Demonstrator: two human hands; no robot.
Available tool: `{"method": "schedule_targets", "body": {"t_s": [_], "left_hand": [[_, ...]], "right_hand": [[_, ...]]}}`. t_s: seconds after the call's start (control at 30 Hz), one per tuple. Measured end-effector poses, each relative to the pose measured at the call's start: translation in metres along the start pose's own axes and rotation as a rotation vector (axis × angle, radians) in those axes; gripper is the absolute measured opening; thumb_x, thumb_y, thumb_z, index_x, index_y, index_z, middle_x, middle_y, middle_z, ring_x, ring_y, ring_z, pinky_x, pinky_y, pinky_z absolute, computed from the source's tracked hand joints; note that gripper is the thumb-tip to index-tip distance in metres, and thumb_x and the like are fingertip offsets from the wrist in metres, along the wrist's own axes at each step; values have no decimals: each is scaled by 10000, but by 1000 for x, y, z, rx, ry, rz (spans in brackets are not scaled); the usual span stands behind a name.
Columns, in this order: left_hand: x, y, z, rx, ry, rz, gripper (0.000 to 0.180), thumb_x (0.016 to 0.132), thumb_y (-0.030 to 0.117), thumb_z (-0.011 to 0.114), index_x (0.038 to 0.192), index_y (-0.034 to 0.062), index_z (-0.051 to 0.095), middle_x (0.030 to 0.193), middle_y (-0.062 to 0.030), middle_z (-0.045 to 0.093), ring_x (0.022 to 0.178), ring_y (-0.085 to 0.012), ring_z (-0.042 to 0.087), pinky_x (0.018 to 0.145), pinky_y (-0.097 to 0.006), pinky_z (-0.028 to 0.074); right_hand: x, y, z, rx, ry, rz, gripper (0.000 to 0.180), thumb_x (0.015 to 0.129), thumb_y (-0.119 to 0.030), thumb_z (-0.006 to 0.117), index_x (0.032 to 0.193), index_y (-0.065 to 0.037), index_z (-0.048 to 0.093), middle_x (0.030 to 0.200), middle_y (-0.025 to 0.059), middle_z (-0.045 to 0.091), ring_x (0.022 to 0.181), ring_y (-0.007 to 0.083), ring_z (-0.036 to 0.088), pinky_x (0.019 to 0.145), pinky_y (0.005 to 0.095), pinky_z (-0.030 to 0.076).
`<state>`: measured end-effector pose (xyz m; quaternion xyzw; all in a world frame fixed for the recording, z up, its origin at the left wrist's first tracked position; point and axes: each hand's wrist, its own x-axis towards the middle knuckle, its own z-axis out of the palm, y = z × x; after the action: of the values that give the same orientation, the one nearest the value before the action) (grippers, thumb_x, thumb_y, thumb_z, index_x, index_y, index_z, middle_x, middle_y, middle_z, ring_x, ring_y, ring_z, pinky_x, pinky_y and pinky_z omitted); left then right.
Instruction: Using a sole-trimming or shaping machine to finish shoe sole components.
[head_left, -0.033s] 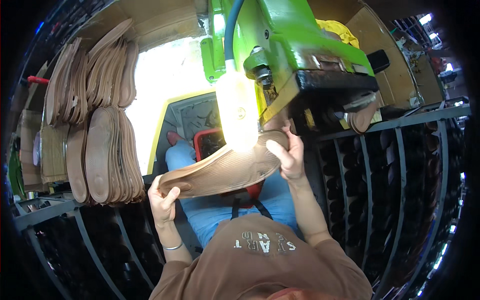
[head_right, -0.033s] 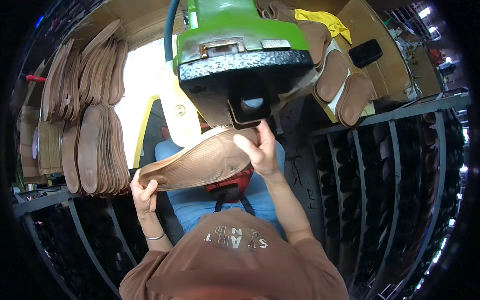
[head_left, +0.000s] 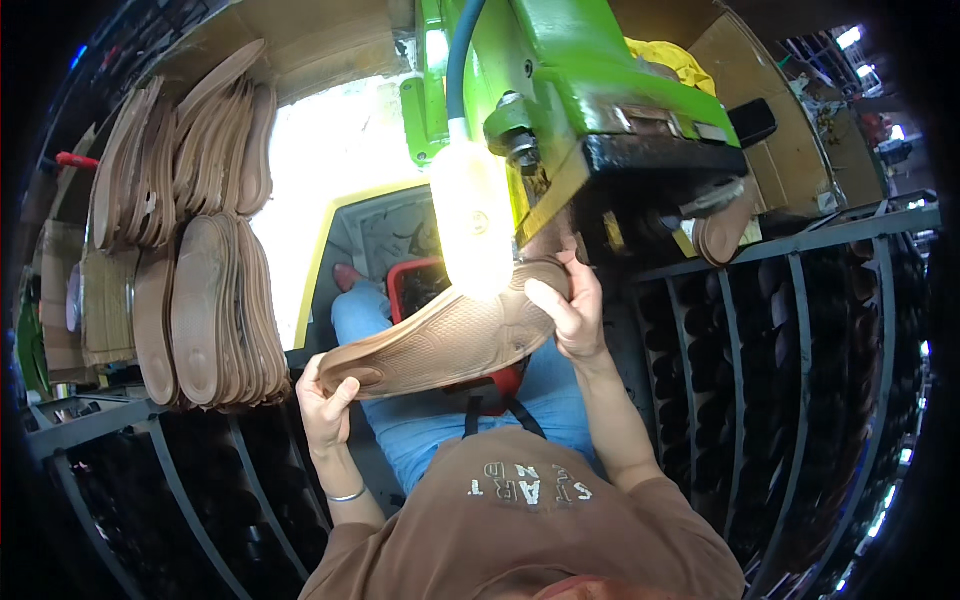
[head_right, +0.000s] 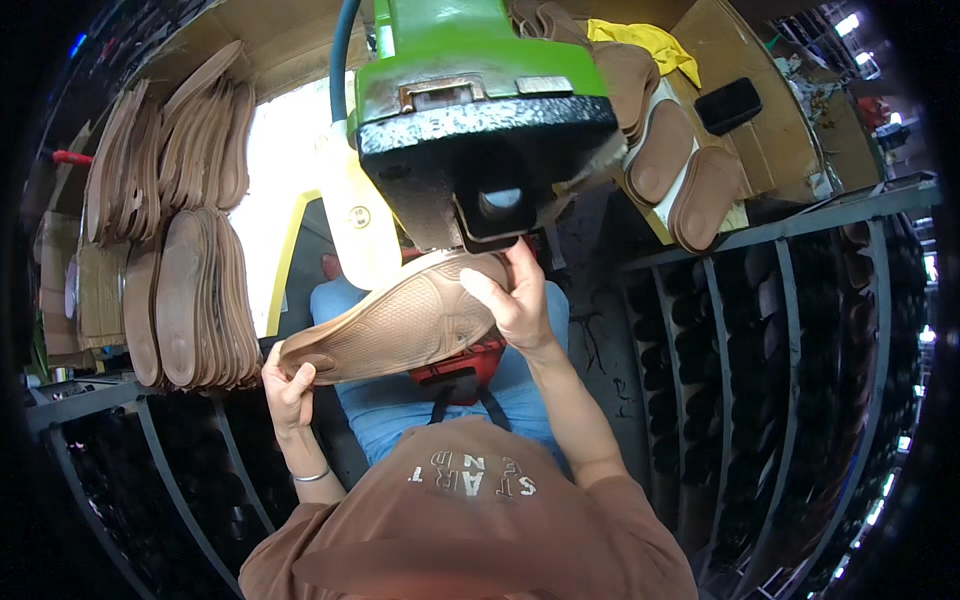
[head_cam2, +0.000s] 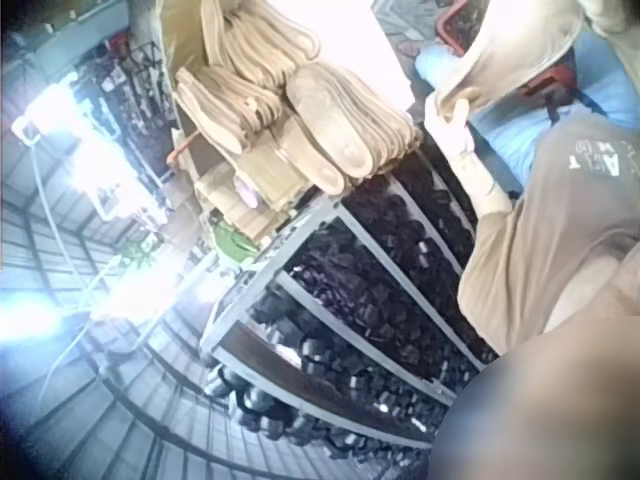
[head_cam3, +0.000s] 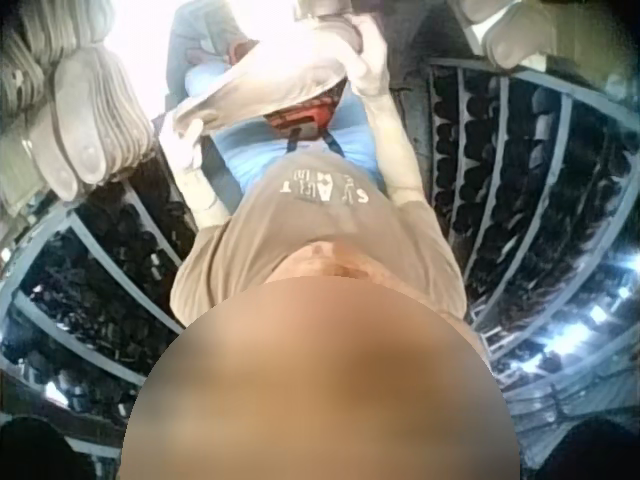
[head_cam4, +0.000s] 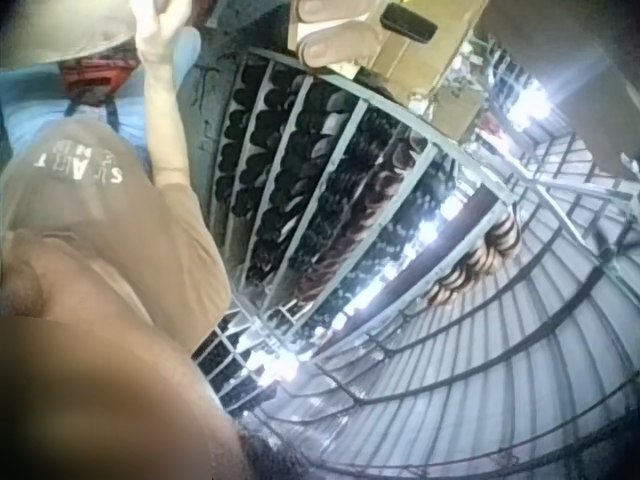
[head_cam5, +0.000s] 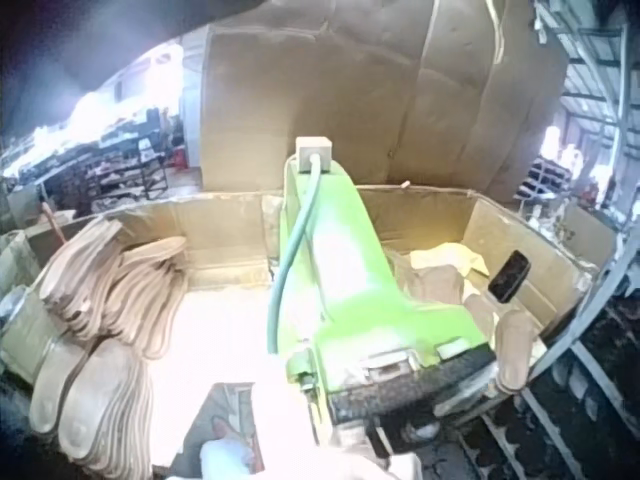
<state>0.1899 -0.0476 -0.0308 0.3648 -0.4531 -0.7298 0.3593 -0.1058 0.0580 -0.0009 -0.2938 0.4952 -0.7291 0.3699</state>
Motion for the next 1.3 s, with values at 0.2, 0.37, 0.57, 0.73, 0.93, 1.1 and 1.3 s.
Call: {"method": "schedule_targets", "body": {"t_s": [0.2, 0.37, 0.57, 0.73, 0.93, 1.1, 1.3], "left_hand": [[4, 2, 14, 140, -59, 143, 363, 740, 1, 699, 1073, -31, 558, 995, -93, 631, 921, -142, 594, 843, -279, 465], [31, 24, 75, 158, -141, 270, 377, 746, 1, 693, 1097, -50, 569, 1011, -109, 635, 937, -158, 597, 844, -270, 469], [38, 18, 63, 13, -97, 299, 390, 736, -30, 660, 1111, -70, 560, 1039, -134, 625, 966, -195, 599, 880, -299, 460], [-2, -6, 11, -79, -87, 153, 324, 724, 15, 673, 1002, -17, 509, 955, -121, 624, 871, -184, 618, 803, -288, 490], [-12, -24, 29, 140, -628, -165, 489, 718, 37, 747, 1137, -14, 500, 1039, -94, 610, 987, -143, 566, 865, -288, 458], [49, -7, 148, 289, -457, 129, 285, 827, 141, 643, 1045, -35, 587, 914, -101, 637, 826, -141, 572, 760, -272, 461], [74, -8, 177, 630, -433, 227, 232, 852, 192, 649, 851, -39, 628, 647, -4, 539, 612, -54, 411, 542, -235, 361]], "right_hand": [[-6, 0, -18, -131, 87, -79, 269, 829, -11, 633, 1066, 18, 509, 984, 68, 624, 893, 93, 581, 804, 236, 458], [-3, -5, -53, -33, 305, -182, 242, 856, -52, 620, 1067, 7, 516, 1001, 68, 614, 899, 100, 573, 821, 235, 453], [-7, -3, -42, -3, 289, -121, 220, 843, -48, 627, 1029, -3, 518, 969, 61, 617, 870, 101, 581, 794, 242, 467], [-6, 2, -7, -13, 149, -54, 252, 805, -16, 664, 1012, 9, 522, 933, 64, 636, 819, 89, 598, 747, 229, 482], [3, 4, 5, -83, 47, -38, 207, 777, -17, 699, 925, 17, 559, 884, 74, 654, 795, 94, 611, 725, 224, 489], [-4, 12, 4, -141, 150, -103, 297, 767, -25, 708, 992, 29, 522, 911, 90, 642, 852, 128, 614, 761, 250, 491], [-87, 45, -24, -98, -16, 200, 547, 762, -62, 724, 1229, 38, 458, 1145, 113, 576, 1067, 186, 548, 940, 326, 432]]}}
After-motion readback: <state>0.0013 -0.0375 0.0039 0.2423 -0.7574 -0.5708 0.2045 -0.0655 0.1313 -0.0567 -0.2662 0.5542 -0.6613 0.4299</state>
